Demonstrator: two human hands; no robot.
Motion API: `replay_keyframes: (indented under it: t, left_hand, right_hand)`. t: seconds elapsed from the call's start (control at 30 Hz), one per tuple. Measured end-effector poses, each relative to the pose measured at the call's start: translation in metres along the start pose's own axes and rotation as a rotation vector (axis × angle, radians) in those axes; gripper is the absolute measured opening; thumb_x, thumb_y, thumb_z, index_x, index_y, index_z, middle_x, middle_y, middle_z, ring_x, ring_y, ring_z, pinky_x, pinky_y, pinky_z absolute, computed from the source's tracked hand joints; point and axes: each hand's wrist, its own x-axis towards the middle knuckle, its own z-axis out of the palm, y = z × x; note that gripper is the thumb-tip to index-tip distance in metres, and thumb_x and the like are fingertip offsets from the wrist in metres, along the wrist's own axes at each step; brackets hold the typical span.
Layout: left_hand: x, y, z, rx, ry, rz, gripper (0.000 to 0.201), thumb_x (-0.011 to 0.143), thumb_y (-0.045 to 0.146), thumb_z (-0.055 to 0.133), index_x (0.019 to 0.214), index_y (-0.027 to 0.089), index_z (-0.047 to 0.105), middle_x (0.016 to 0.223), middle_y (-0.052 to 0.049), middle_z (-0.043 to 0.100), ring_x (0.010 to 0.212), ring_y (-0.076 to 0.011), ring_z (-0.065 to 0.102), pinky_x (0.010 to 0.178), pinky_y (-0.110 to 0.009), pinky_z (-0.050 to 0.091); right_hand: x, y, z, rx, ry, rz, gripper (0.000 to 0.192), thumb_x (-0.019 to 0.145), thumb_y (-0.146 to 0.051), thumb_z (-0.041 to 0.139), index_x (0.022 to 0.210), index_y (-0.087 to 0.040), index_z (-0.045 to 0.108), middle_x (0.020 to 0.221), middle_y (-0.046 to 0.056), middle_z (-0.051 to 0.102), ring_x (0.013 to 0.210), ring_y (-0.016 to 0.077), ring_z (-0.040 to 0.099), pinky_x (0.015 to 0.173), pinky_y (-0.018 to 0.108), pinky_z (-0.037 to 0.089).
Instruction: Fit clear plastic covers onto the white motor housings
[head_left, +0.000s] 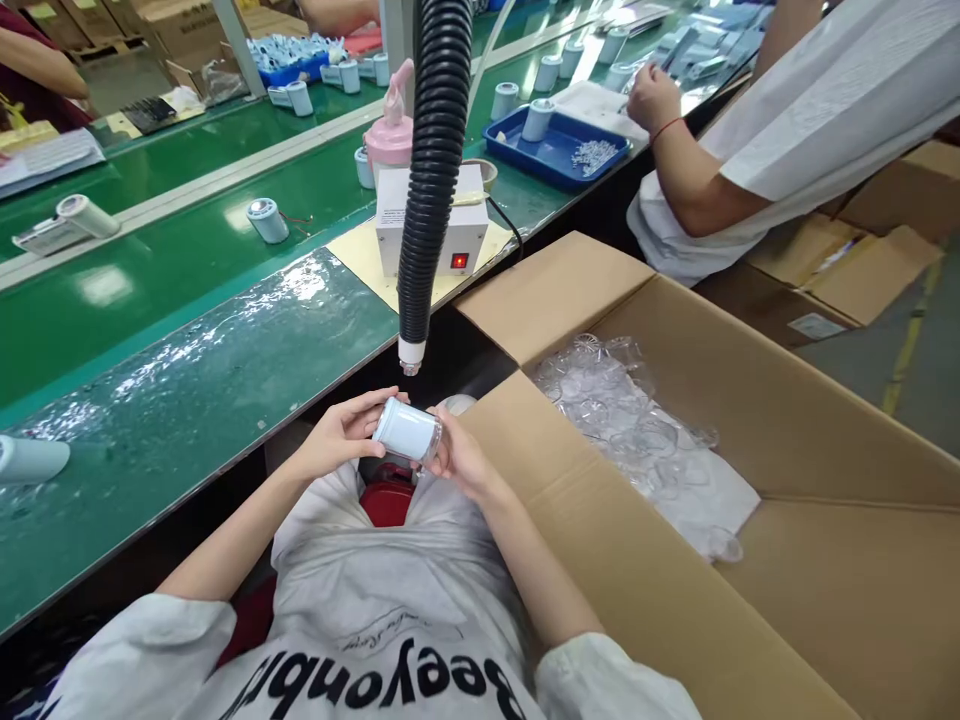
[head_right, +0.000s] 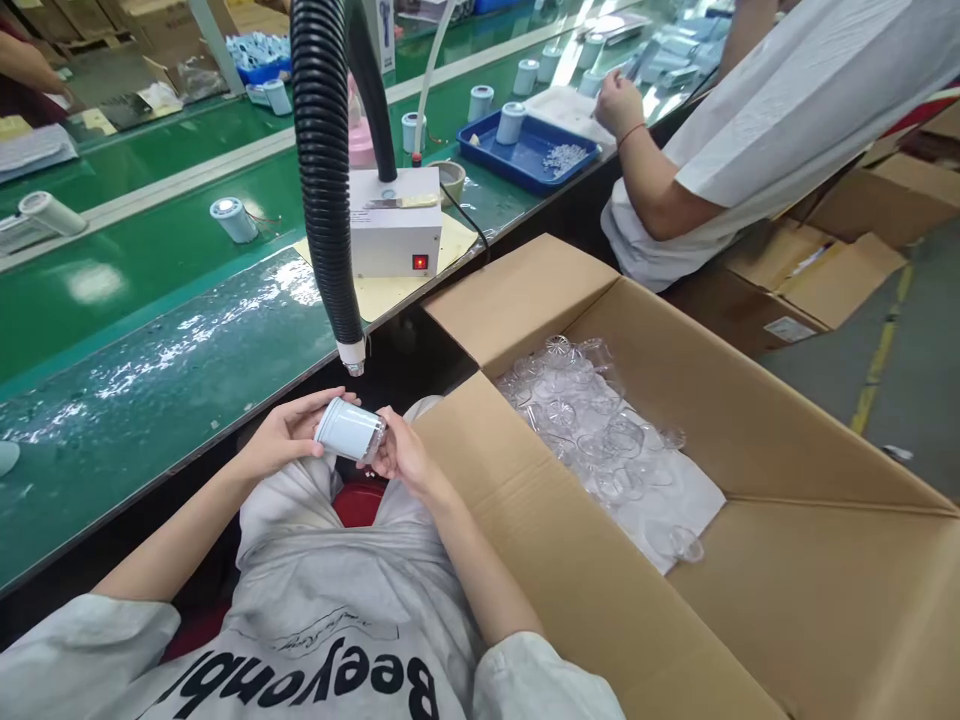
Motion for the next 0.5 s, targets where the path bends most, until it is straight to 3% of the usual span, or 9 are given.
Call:
replay_keyframes:
  t: [0.2, 0.3, 0.37, 0.4, 0.47, 0.5]
  left_hand:
    - [-0.011, 0.011, 0.027, 0.048, 0.028, 0.041, 0.065, 0.066, 0.024, 0.093, 0.128, 0.019, 0.072, 0.132, -0.018, 0.072, 0.115, -0.0289, 0.072, 0.091, -0.032, 0.061]
    - [-0.013, 0.012, 0.037, 0.098, 0.211, 0.037, 0.060, 0.060, 0.029, 0.094, 0.116, 0.015, 0.077, 0.122, -0.016, 0.076, 0.102, -0.0268, 0.074, 0.082, -0.029, 0.060]
    - [-0.012, 0.010, 0.042, 0.036, 0.384, 0.005, 0.056, 0.057, 0.035, 0.091, 0.107, 0.014, 0.079, 0.107, -0.012, 0.079, 0.087, -0.0232, 0.072, 0.070, -0.025, 0.057]
    - [-0.010, 0.009, 0.045, -0.036, 0.467, -0.027, 0.052, 0.056, 0.040, 0.088, 0.101, 0.013, 0.079, 0.096, -0.010, 0.079, 0.078, -0.0209, 0.069, 0.063, -0.023, 0.054]
    - [-0.002, 0.004, 0.052, -0.202, 0.570, -0.113, 0.044, 0.058, 0.047, 0.079, 0.086, 0.012, 0.078, 0.076, -0.006, 0.074, 0.061, -0.0168, 0.062, 0.051, -0.022, 0.048]
    - [0.003, 0.001, 0.056, -0.279, 0.579, -0.171, 0.041, 0.060, 0.048, 0.074, 0.079, 0.012, 0.076, 0.069, -0.005, 0.071, 0.056, -0.0157, 0.058, 0.047, -0.022, 0.046]
  right_hand:
    - [-0.032, 0.003, 0.001, -0.077, 0.025, -0.054, 0.058, 0.074, -0.079, 0.062, 0.079, -0.022, 0.052, 0.049, -0.001, 0.063, 0.032, 0.0101, 0.046, 0.029, 0.017, 0.025]
    - [-0.056, 0.003, -0.010, -0.100, 0.156, -0.155, 0.060, 0.070, -0.081, 0.064, 0.076, -0.022, 0.052, 0.050, 0.000, 0.062, 0.032, 0.0098, 0.045, 0.028, 0.018, 0.027]
    - [-0.087, 0.003, -0.031, -0.087, 0.280, -0.248, 0.060, 0.069, -0.082, 0.064, 0.079, -0.024, 0.050, 0.053, -0.002, 0.062, 0.035, 0.0101, 0.046, 0.029, 0.017, 0.028]
    - [-0.109, 0.005, -0.045, -0.079, 0.374, -0.317, 0.061, 0.068, -0.082, 0.062, 0.082, -0.024, 0.050, 0.056, -0.003, 0.062, 0.037, 0.0105, 0.047, 0.030, 0.017, 0.030]
    - [-0.167, 0.015, -0.079, -0.083, 0.691, -0.505, 0.060, 0.070, -0.082, 0.058, 0.090, -0.027, 0.048, 0.063, -0.004, 0.062, 0.043, 0.0123, 0.052, 0.034, 0.019, 0.037]
    - [-0.202, 0.026, -0.095, -0.117, 0.995, -0.655, 0.057, 0.074, -0.081, 0.054, 0.092, -0.028, 0.047, 0.066, -0.003, 0.062, 0.045, 0.0138, 0.054, 0.036, 0.023, 0.042]
